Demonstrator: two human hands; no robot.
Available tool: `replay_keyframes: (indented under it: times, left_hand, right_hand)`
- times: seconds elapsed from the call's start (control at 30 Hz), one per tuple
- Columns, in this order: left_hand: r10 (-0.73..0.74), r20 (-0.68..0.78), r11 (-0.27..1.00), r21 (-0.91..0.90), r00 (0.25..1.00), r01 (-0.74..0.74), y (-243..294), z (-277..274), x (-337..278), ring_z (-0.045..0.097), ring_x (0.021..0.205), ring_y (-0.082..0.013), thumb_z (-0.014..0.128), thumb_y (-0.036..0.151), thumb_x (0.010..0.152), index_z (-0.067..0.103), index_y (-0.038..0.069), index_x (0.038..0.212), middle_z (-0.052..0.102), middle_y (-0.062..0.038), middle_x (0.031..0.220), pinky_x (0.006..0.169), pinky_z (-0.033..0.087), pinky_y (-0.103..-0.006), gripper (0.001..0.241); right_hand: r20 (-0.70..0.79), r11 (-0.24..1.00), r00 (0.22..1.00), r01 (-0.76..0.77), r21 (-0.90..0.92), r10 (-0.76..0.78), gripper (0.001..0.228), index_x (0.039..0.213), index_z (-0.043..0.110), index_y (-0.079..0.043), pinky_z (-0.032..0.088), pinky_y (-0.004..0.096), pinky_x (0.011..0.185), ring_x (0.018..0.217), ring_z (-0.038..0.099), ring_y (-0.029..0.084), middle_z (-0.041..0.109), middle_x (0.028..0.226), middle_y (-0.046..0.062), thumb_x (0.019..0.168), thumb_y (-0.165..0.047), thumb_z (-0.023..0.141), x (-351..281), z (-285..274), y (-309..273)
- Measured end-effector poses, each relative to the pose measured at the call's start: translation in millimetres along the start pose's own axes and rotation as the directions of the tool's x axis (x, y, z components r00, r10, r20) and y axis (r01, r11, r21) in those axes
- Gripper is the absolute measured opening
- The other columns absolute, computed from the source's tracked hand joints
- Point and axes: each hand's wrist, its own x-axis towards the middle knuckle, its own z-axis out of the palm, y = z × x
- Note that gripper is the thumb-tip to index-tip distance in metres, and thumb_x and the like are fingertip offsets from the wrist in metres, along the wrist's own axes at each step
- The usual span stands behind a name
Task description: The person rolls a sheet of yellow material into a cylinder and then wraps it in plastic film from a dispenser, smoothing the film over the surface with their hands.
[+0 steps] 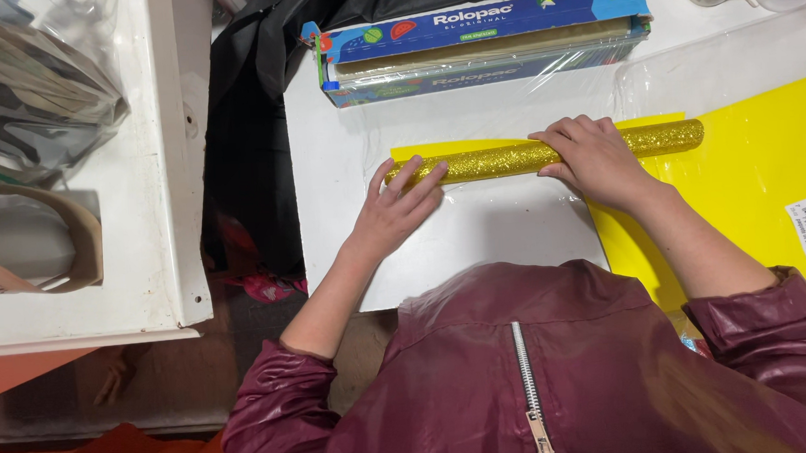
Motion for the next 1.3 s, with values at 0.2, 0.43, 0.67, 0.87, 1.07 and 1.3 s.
replay_keyframes:
  times: [0.2,0.43,0.67,0.87,1.07,1.3]
  left_hand:
    - [0.058,-0.014,0.996,-0.064,0.998,-0.059,-6.3,2.6,7.4,0.039,0.153,-0.0195,0.066,0.022,0.106,0.066,0.021,0.118,0.047,0.008,0.164,0.125,0.041,-0.0461,0.013]
    - [-0.028,0.037,0.973,-0.227,0.999,0.036,-9.9,27.2,2.9,0.057,0.140,-0.0206,0.063,0.019,0.107,0.061,0.014,0.120,0.060,-0.001,0.148,0.124,0.045,-0.0408,0.014]
    - [-0.112,0.081,0.948,-0.289,0.990,0.131,-9.3,24.7,4.7,0.059,0.138,-0.0210,0.066,0.018,0.105,0.061,0.013,0.116,0.064,-0.003,0.140,0.126,0.043,-0.0455,0.013]
    - [-0.013,-0.015,0.952,-0.307,1.000,0.008,25.0,2.3,36.7,0.046,0.148,-0.0244,0.065,0.038,0.102,0.059,0.020,0.119,0.059,-0.001,0.148,0.129,0.031,-0.0595,0.025]
    - [0.142,0.052,0.975,-0.180,0.989,-0.130,41.3,13.8,50.6,0.030,0.159,-0.0177,0.072,0.023,0.100,0.068,0.021,0.125,0.047,0.008,0.165,0.133,0.027,-0.0530,0.025]
    - [0.029,-0.073,0.955,-0.292,0.997,-0.049,39.8,41.1,67.9,0.052,0.146,-0.0254,0.064,0.011,0.106,0.066,0.010,0.118,0.056,-0.007,0.156,0.125,0.042,-0.0532,0.012]
  right_hand:
    - [0.030,1.000,0.999,-0.017,0.019,0.017,0.060,0.150,0.061,-0.014,0.038,0.040,0.109,0.128,0.059,0.021,0.067,0.134,0.009,0.105,-0.053,0.052,-1.0,-10.4,-6.9]
    - [0.025,1.000,1.000,-0.014,0.012,0.014,0.063,0.153,0.058,-0.013,0.038,0.040,0.110,0.128,0.059,0.022,0.066,0.136,0.010,0.105,-0.054,0.053,-3.1,-8.1,-4.0]
    - [-0.174,0.996,0.982,0.078,0.050,-0.068,0.064,0.151,0.054,-0.009,0.038,0.040,0.114,0.130,0.062,0.024,0.070,0.124,0.011,0.105,-0.053,0.056,-5.6,18.9,13.8]
    - [-0.162,0.983,0.985,-0.035,0.180,0.064,0.045,0.134,0.061,-0.012,0.046,0.042,0.100,0.118,0.067,0.031,0.072,0.113,0.010,0.103,-0.044,0.067,-4.8,12.0,11.7]
    - [-0.101,0.974,0.990,-0.073,0.213,0.096,0.039,0.129,0.061,-0.010,0.050,0.044,0.091,0.117,0.066,0.040,0.072,0.112,0.013,0.102,-0.036,0.071,-5.2,-2.1,4.6]
    - [-0.302,0.966,0.918,0.250,-0.062,-0.257,0.022,0.099,0.061,-0.012,0.049,0.042,0.091,0.119,0.066,0.033,0.071,0.122,0.010,0.110,-0.031,0.061,-1.1,24.3,21.6]
